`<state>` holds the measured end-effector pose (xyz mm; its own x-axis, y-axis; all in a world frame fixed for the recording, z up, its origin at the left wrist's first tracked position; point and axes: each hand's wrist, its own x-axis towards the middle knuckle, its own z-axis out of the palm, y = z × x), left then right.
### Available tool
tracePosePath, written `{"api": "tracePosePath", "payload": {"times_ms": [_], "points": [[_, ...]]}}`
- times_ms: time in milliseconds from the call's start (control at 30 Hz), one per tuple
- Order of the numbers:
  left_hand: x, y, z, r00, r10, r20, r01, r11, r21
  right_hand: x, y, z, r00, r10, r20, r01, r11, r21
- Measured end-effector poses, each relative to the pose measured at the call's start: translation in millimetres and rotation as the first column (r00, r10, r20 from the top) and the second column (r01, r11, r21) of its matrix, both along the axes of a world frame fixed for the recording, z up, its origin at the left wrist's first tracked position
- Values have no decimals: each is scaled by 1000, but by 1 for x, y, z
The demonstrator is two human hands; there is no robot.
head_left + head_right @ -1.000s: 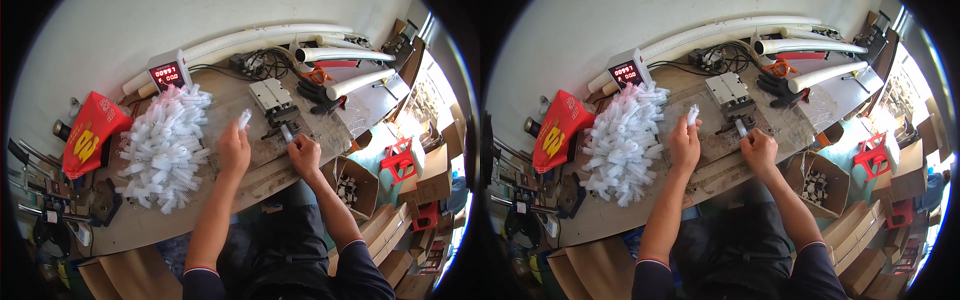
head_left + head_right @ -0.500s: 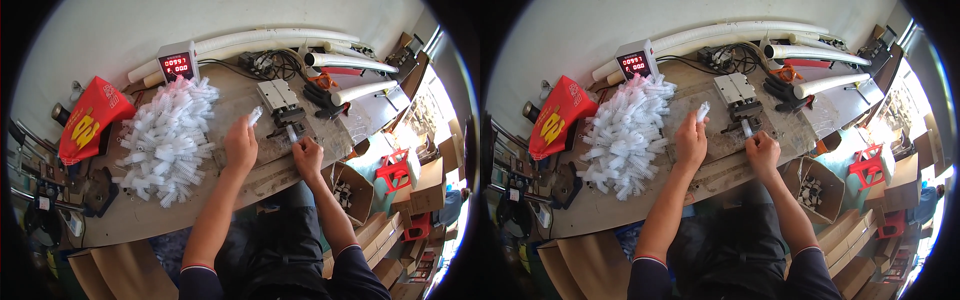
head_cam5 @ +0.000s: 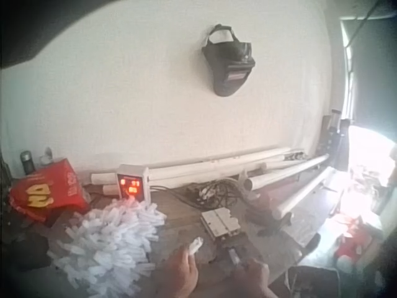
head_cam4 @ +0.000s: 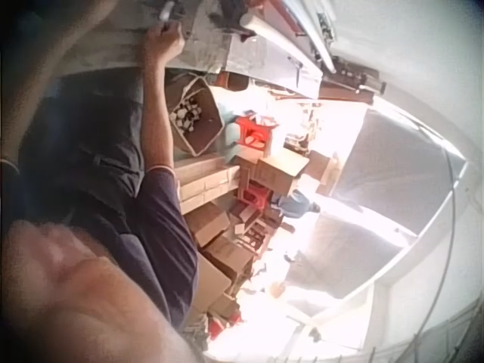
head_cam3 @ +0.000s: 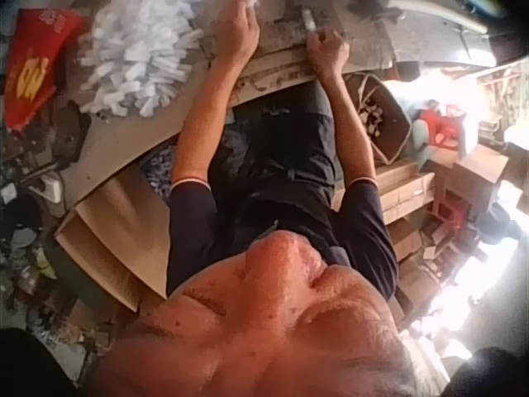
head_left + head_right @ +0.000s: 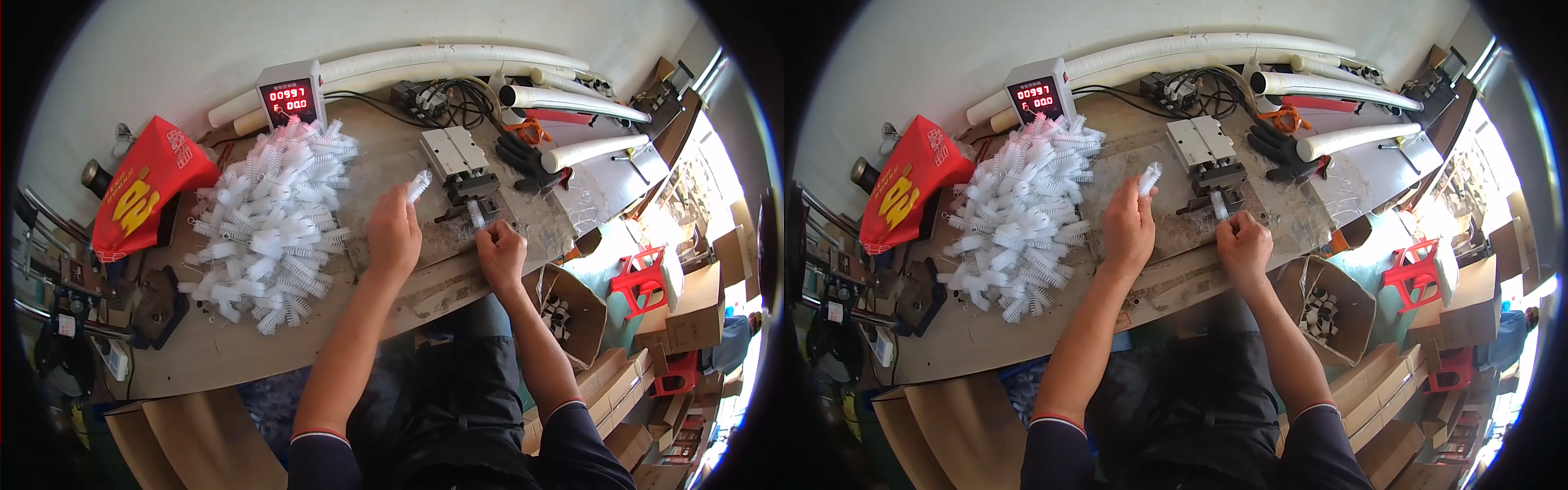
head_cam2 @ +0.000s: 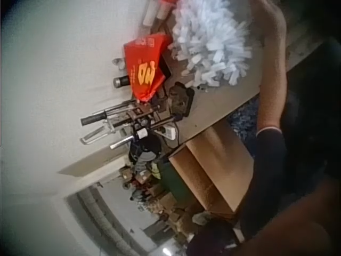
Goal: Use a crimping machine to assemble small white plastic brush components.
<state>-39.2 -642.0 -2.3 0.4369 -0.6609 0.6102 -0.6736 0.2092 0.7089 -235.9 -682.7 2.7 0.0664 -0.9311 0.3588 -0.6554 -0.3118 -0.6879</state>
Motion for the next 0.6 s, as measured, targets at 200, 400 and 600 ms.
{"api": "tracePosePath", "payload": {"times_ms": [200, 400, 600], "points": [[-4, 0, 7, 996, 49, 74, -46, 998, -46, -1, -2, 0, 1000, 2, 7, -1, 1000, -23], [-5, 2, 6, 995, -14, 103, 14, 1000, -3, 4, -1, 6, 999, -24, -27, 24, 1000, 17], [-12, 5, 9, 980, -171, 97, 155, 976, 155, 3, -1, 4, 1000, -24, -4, 24, 1000, 15]]}}
